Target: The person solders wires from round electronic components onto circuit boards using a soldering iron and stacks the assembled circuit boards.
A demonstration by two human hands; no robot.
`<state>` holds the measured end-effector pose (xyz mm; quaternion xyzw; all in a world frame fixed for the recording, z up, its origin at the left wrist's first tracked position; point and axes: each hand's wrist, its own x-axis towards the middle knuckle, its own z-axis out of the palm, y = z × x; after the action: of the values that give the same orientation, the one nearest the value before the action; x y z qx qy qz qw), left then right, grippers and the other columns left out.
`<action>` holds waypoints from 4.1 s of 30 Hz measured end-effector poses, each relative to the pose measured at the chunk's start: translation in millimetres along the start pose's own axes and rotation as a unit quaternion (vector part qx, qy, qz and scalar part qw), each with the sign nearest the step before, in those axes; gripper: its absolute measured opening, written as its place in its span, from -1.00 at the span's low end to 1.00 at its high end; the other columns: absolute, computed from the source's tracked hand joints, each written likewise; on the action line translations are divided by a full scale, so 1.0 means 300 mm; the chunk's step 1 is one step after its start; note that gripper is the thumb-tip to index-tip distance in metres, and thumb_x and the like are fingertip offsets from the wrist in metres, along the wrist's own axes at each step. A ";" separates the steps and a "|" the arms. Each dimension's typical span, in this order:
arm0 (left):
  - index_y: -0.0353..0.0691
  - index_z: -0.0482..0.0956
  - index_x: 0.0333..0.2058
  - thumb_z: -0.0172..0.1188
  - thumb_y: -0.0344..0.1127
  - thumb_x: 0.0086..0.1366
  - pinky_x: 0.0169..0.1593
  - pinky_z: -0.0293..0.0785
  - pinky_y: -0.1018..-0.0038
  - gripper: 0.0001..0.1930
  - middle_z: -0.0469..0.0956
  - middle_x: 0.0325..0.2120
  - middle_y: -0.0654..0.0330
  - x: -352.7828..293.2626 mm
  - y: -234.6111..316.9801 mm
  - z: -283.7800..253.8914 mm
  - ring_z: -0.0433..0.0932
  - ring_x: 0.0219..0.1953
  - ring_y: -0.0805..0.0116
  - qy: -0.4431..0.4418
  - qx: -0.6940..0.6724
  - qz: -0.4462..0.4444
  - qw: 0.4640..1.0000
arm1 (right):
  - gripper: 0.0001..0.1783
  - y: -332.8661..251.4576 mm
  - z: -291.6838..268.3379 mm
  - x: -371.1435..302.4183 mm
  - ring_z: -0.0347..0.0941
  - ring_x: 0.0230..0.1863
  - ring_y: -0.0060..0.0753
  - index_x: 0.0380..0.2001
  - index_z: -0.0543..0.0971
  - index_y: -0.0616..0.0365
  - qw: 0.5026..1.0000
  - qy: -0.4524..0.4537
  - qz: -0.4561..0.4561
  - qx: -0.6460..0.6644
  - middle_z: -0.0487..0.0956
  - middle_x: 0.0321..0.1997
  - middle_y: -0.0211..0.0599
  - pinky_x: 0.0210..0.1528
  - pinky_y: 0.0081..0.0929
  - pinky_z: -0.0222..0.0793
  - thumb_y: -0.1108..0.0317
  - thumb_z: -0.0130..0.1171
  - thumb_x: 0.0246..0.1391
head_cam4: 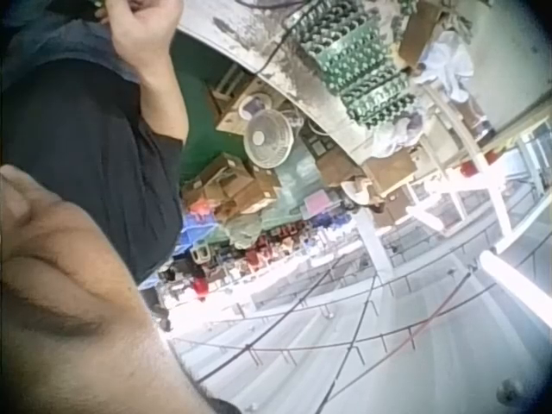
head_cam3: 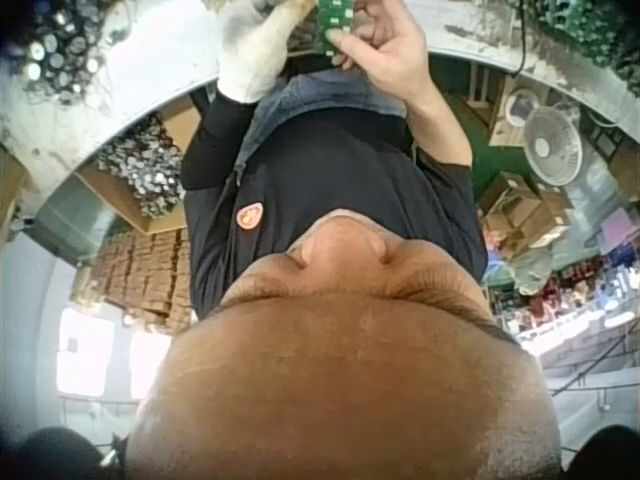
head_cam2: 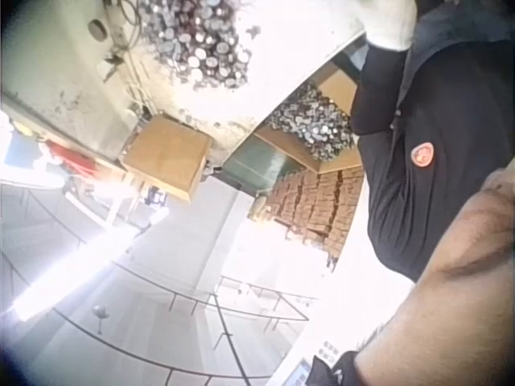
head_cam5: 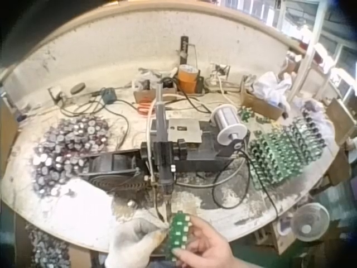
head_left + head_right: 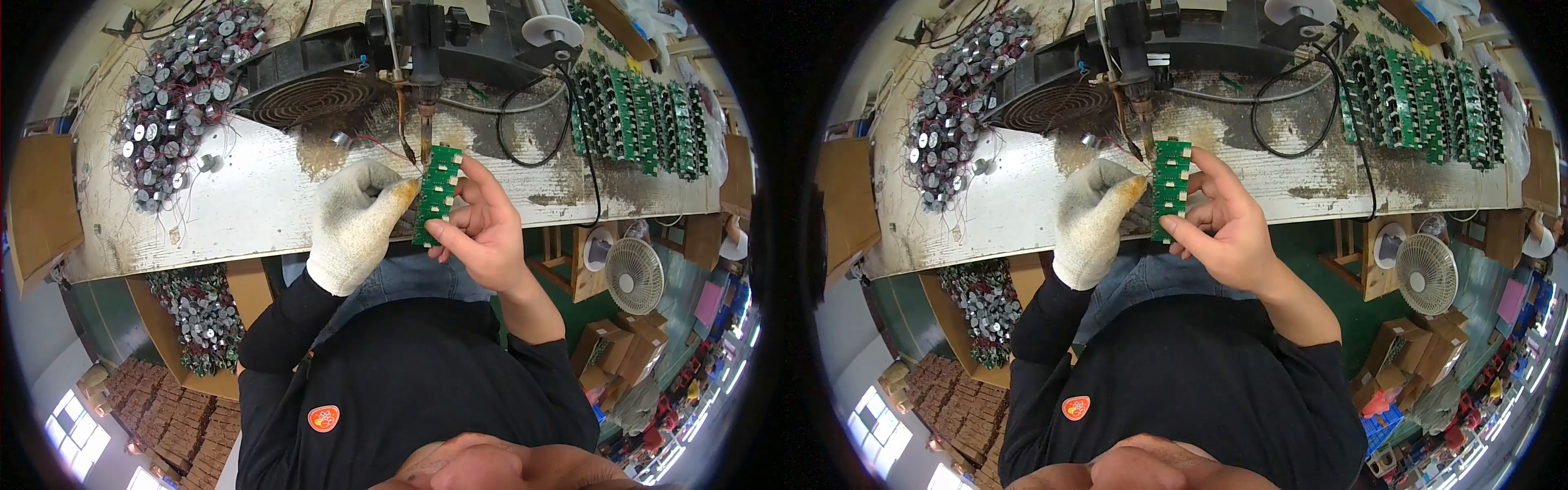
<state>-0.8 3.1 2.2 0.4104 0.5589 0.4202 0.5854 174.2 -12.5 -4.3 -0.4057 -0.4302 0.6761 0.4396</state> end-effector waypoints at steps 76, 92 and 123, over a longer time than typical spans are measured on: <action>-0.03 0.58 -0.18 0.22 -0.38 0.06 -0.29 0.47 0.28 -0.71 0.47 -0.34 0.10 0.200 0.118 -0.561 0.54 -0.33 0.06 0.188 0.589 0.242 0.748 | -0.29 0.025 -0.019 0.055 0.48 -0.51 -0.58 0.26 0.10 0.27 0.996 0.067 -0.057 -0.032 0.43 -0.10 -0.12 -0.58 -0.69 0.45 0.66 0.10 0.04; -0.11 0.61 -0.36 0.25 -0.28 0.12 -0.34 0.44 0.34 -0.89 0.48 -0.37 0.09 0.043 0.081 -0.540 0.52 -0.37 0.12 0.100 0.527 0.302 0.788 | -0.27 0.029 -0.022 0.050 0.49 -0.49 -0.55 0.26 0.08 0.28 0.995 0.067 -0.061 -0.035 0.44 -0.11 -0.09 -0.58 -0.69 0.42 0.65 0.11 0.03; -0.40 0.55 -0.23 0.14 -0.64 0.13 -0.39 0.37 0.69 -0.80 0.56 -0.35 0.20 -0.107 0.110 -0.504 0.42 -0.49 0.60 0.350 0.177 0.249 0.886 | -0.27 0.024 -0.019 0.051 0.49 -0.49 -0.56 0.27 0.08 0.28 0.996 0.074 -0.051 -0.024 0.44 -0.12 -0.13 -0.59 -0.72 0.39 0.67 0.11 0.03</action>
<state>-153.8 -15.7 37.6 0.4594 0.6722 0.5621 0.1457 173.4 1.4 -15.2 -0.4423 -0.4328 0.6108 0.4939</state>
